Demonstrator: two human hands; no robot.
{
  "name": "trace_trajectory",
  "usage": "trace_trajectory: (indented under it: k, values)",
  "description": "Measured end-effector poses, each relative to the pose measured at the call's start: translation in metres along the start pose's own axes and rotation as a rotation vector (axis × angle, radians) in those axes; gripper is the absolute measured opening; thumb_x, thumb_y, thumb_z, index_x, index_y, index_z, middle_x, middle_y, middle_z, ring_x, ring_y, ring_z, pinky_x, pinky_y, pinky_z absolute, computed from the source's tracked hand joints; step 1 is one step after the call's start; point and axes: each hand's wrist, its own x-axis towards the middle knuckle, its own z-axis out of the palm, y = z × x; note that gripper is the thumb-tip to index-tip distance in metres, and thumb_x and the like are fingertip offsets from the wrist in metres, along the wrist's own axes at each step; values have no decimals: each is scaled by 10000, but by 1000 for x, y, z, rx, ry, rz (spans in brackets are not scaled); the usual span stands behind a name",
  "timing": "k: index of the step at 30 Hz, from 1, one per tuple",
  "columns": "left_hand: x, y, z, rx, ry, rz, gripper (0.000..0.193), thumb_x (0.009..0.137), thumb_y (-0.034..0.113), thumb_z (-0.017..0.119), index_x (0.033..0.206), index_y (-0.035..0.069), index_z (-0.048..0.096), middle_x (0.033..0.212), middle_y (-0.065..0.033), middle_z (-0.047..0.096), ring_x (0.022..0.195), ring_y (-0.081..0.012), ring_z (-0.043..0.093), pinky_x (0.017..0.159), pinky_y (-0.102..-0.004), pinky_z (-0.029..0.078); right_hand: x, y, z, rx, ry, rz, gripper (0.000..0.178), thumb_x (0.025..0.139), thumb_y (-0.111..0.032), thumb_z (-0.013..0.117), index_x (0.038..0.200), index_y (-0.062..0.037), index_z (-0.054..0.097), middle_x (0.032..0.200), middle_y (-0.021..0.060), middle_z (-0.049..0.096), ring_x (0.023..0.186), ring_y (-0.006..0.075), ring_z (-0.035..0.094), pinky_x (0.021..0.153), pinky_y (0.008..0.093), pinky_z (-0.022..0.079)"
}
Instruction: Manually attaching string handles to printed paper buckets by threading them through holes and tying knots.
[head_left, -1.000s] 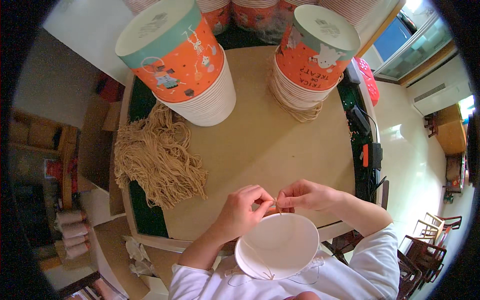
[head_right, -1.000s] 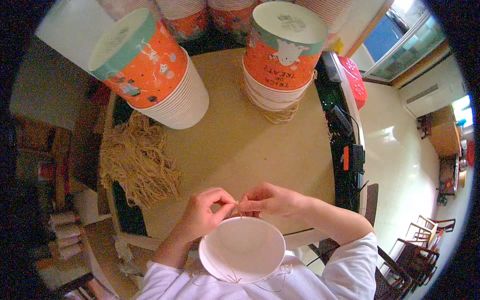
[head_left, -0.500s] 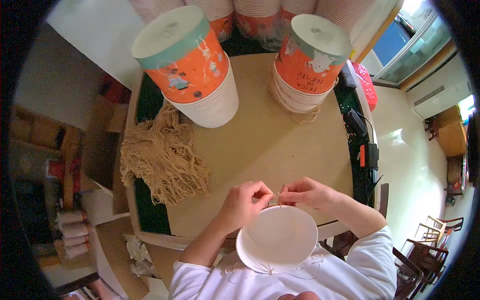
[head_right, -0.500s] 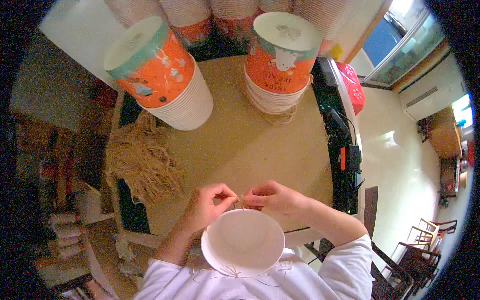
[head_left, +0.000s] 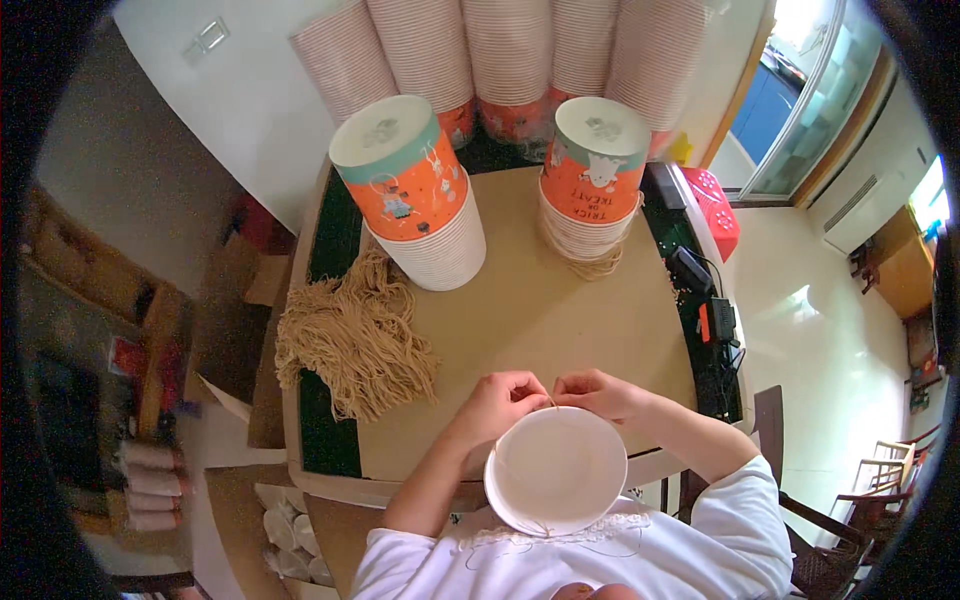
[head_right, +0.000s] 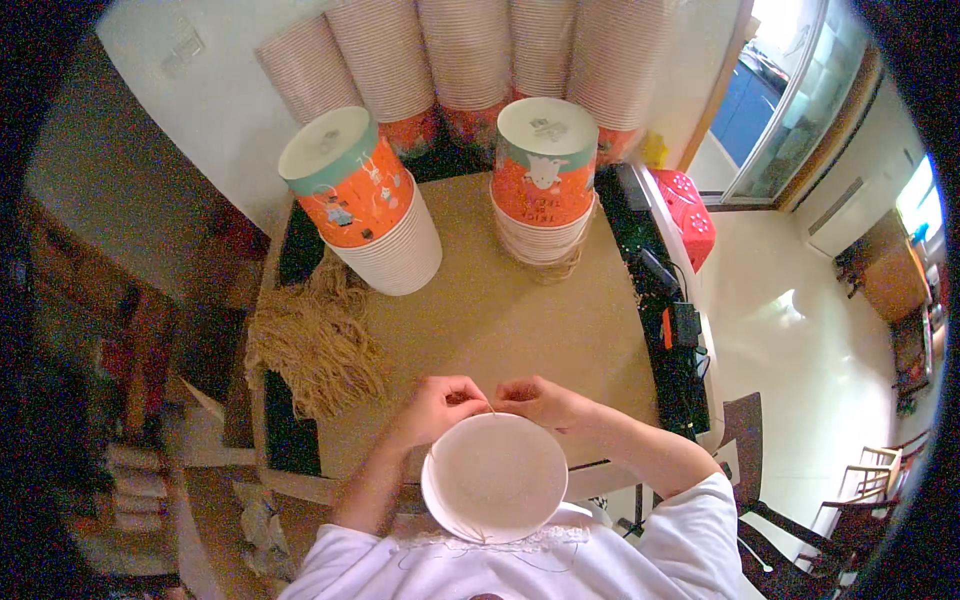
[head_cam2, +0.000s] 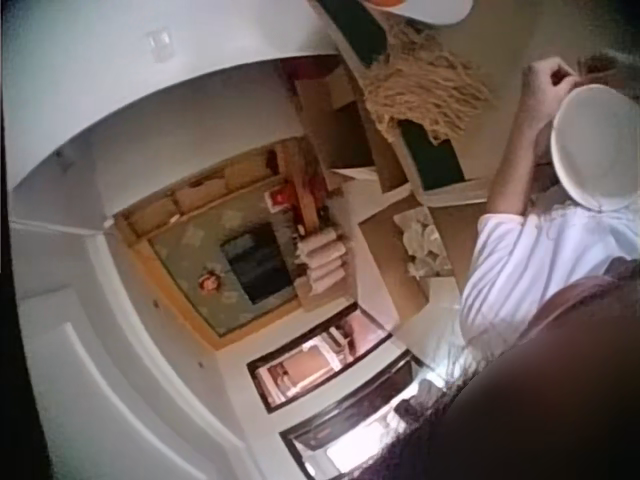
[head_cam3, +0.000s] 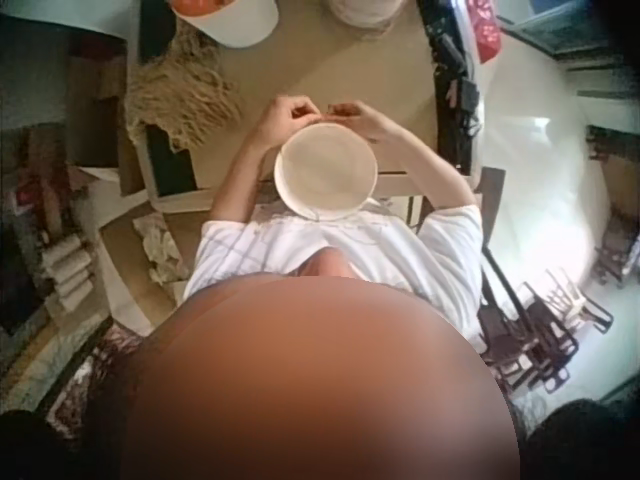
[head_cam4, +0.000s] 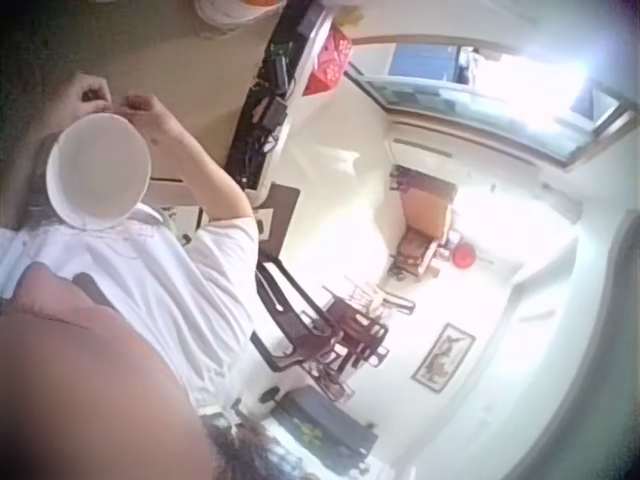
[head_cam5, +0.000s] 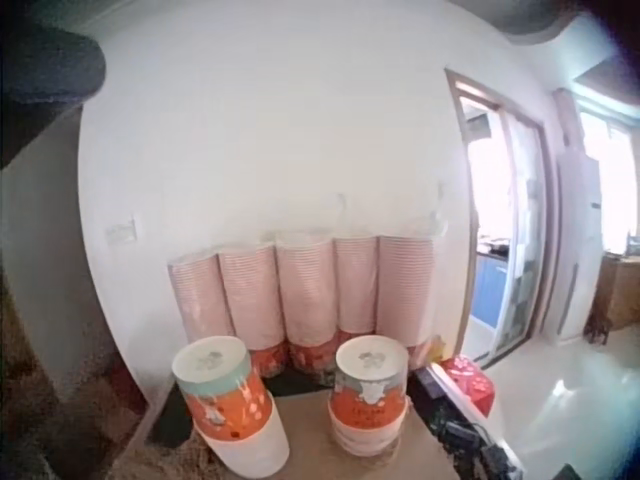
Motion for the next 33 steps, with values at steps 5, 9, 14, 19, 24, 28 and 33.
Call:
trace_trajectory:
  k: [5,9,14,19,24,28,33]
  values:
    - [-2,0,4,-15,-34,4,84,788,73,609,783,-10,618,685,-58,634,642,-95,593,593,-248,486,11,28,-6,-88,-31,-154,173,892,-189,533,830,-35,581,737,-9,567,668,34,508,546,174,403]
    - [0,-4,3,-8,27,-28,83,784,78,617,781,-5,620,674,-48,629,628,-87,586,584,-246,482,10,25,-9,-61,-6,-114,204,904,-216,512,856,-36,594,750,-13,568,670,29,506,541,172,405]
    - [1,3,4,68,21,-55,81,788,83,617,787,2,622,662,-41,623,618,-80,578,577,-242,477,5,19,-14,134,-50,-26,194,890,-248,533,887,-74,619,760,-22,572,707,48,494,568,202,398]
    - [5,-6,5,22,41,-1,73,780,83,623,786,10,623,675,-59,623,608,-102,585,574,-248,478,4,7,-11,105,-165,-42,198,905,-217,512,900,-38,597,741,-34,547,654,20,482,565,163,398]
    - [6,-1,10,120,120,97,71,778,78,619,785,8,619,683,-82,618,620,-120,596,578,-255,484,9,11,-21,109,-252,-81,165,899,-188,516,893,-41,590,748,-35,550,697,28,475,621,186,391]
    - [6,3,6,103,116,6,73,794,69,601,778,-3,597,686,-73,613,623,-112,592,585,-253,485,9,7,-19,-93,-112,2,164,897,-170,509,952,-30,574,805,-19,551,763,38,489,659,191,401]
    - [-6,-29,-11,-236,235,-5,44,840,38,532,828,-3,521,695,-48,598,621,-93,572,566,-243,471,-28,2,-7,51,184,-210,176,871,-132,535,995,-9,550,874,4,546,818,59,507,726,206,416]
